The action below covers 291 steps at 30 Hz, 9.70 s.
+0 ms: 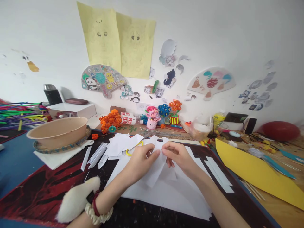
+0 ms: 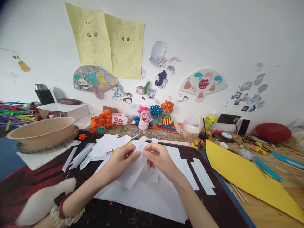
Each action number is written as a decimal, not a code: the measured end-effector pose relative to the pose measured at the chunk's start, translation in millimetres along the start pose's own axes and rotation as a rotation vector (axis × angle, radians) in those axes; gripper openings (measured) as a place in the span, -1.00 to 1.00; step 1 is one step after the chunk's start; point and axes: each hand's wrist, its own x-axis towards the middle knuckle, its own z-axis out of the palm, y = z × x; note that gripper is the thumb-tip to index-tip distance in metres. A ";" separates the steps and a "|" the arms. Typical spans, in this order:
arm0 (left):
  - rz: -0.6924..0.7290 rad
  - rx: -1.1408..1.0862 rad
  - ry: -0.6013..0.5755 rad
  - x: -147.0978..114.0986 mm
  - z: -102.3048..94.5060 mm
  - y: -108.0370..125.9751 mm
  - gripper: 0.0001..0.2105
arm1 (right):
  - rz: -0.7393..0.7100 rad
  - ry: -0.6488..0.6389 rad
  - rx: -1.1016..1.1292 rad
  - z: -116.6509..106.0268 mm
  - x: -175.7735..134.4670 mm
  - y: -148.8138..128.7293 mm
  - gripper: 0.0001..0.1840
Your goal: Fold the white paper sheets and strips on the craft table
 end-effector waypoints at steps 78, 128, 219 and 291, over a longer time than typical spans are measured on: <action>-0.045 -0.118 0.560 -1.5 -12.7 -1.1 -0.81 | 0.027 0.160 0.054 -5.0 2.1 2.6 -0.77; 0.132 0.260 0.006 -1.9 -13.5 5.1 -0.92 | -0.088 0.011 -0.060 10.1 -5.5 -0.6 -0.74; 0.122 0.251 0.054 -4.1 -15.5 14.0 -0.90 | -0.137 0.053 -0.139 -5.1 -4.7 0.6 -0.75; 0.081 0.263 0.107 -11.0 2.5 7.3 -0.69 | -0.048 -0.090 -0.017 -5.7 -5.4 -3.8 -0.80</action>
